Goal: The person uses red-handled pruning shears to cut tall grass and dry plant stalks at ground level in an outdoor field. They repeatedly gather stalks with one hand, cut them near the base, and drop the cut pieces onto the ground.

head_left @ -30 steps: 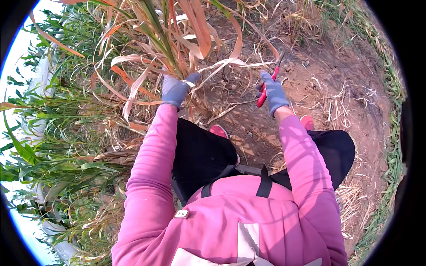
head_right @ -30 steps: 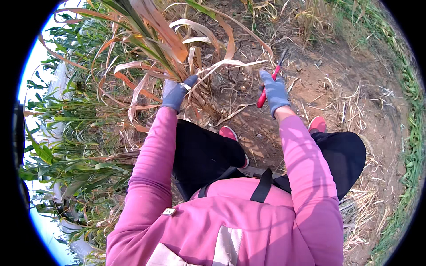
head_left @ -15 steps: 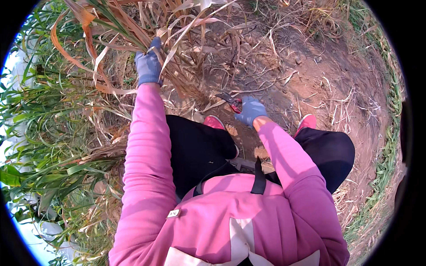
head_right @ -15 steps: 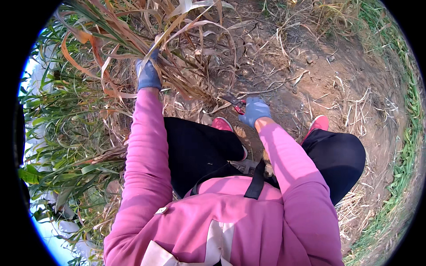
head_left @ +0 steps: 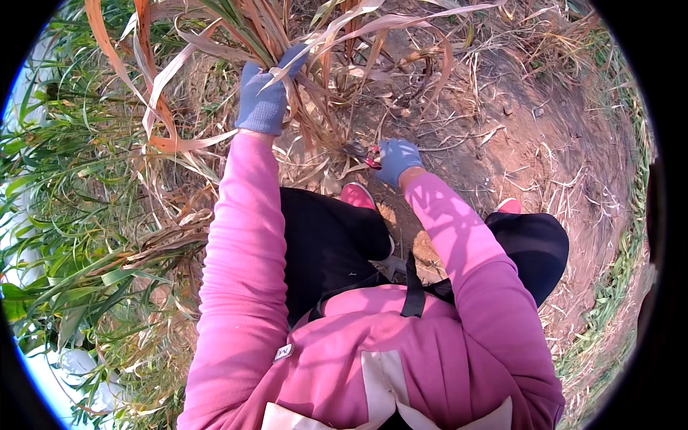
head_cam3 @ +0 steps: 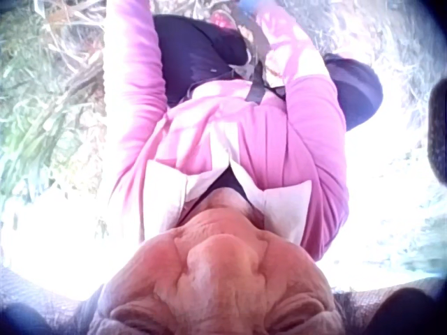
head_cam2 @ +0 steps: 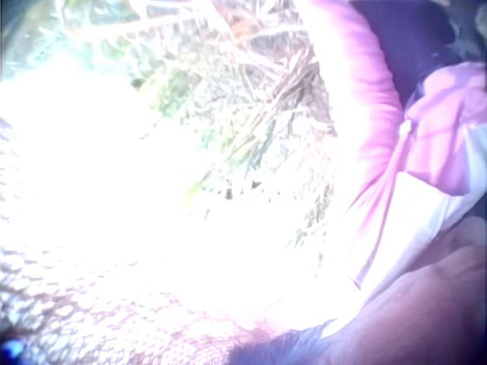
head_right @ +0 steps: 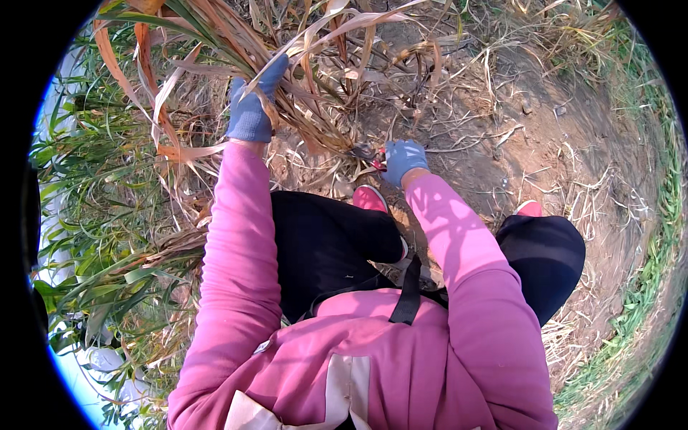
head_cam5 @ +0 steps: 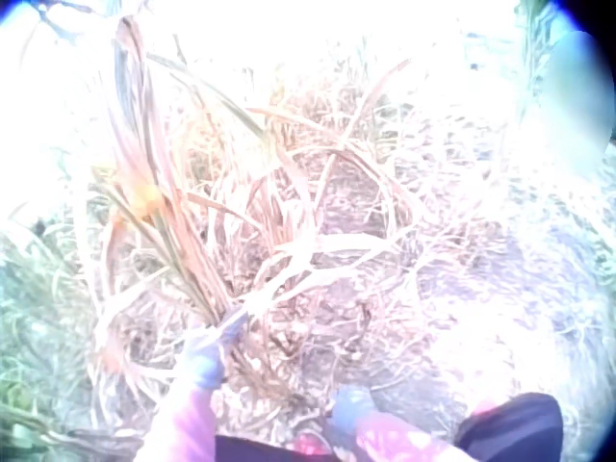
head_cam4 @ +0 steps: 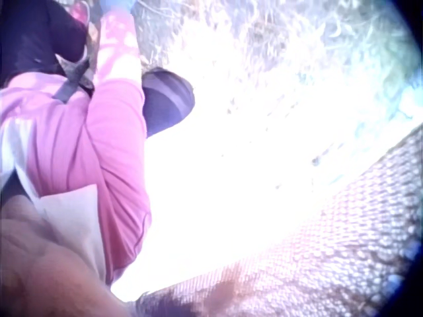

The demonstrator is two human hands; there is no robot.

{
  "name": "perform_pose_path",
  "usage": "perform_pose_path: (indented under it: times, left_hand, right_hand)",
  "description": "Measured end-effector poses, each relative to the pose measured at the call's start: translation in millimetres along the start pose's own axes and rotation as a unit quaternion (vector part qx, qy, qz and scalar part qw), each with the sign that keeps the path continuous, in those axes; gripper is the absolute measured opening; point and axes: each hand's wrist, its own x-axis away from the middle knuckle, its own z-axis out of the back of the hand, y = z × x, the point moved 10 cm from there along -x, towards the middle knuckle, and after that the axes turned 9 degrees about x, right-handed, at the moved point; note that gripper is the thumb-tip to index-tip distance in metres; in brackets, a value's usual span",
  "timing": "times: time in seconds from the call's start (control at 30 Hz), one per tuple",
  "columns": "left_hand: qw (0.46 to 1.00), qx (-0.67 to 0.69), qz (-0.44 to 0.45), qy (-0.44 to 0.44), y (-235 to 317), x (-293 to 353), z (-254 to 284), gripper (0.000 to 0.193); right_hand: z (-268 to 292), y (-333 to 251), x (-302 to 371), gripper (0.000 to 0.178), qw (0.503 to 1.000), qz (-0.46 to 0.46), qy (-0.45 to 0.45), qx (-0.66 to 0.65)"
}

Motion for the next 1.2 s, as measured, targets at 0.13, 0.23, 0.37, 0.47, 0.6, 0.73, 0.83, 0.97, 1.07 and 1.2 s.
perform_pose_path:
  times: [0.13,0.23,0.37,0.47,0.6,0.73,0.83,0.97,1.07,1.2]
  left_hand:
    - [0.977,0.163,0.104,0.089,27.5,4.4,-11.9,0.029]
    - [0.994,0.031,0.054,0.089,25.5,2.8,9.7,0.027]
    - [0.954,-0.272,-0.113,0.054,36.9,4.8,28.6,0.03]
    - [0.991,0.0,0.018,0.134,-12.0,3.0,62.1,0.022]
    - [0.921,0.306,0.128,0.207,-13.5,10.9,53.5,0.021]
    - [0.919,0.306,0.169,0.185,-15.5,8.9,38.6,0.022]
    - [0.93,0.287,0.19,0.128,-20.5,3.9,28.4,0.024]
    - [0.947,0.257,0.181,0.061,-17.3,1.7,16.7,0.02]
    - [0.953,0.25,0.161,0.064,-7.8,2.0,8.3,0.017]
    - [0.965,0.174,0.174,0.093,-18.0,-3.8,16.6,0.02]
  right_hand:
    - [-1.7,-0.7,-4.6,0.044,0.999,0.031,-0.021,-0.004]
    - [-8.0,3.3,0.1,0.042,0.999,0.014,-0.03,-0.013]
    - [-27.9,34.3,10.7,0.044,0.995,-0.052,-0.056,-0.068]
    - [-35.0,54.6,21.8,0.047,0.986,-0.109,-0.082,-0.092]
    - [-12.5,41.5,13.6,0.049,0.995,-0.064,-0.052,-0.06]
    - [2.7,23.0,-18.2,0.042,0.999,-0.013,0.041,0.005]
    - [13.3,13.0,-31.4,0.035,0.996,0.016,0.082,0.042]
    - [18.2,-6.1,-51.3,0.028,0.994,0.066,0.085,0.026]
    - [23.6,-30.9,-60.0,0.024,0.989,0.075,0.099,0.079]
    - [-4.0,-40.7,-64.0,0.021,0.991,0.086,0.006,0.099]
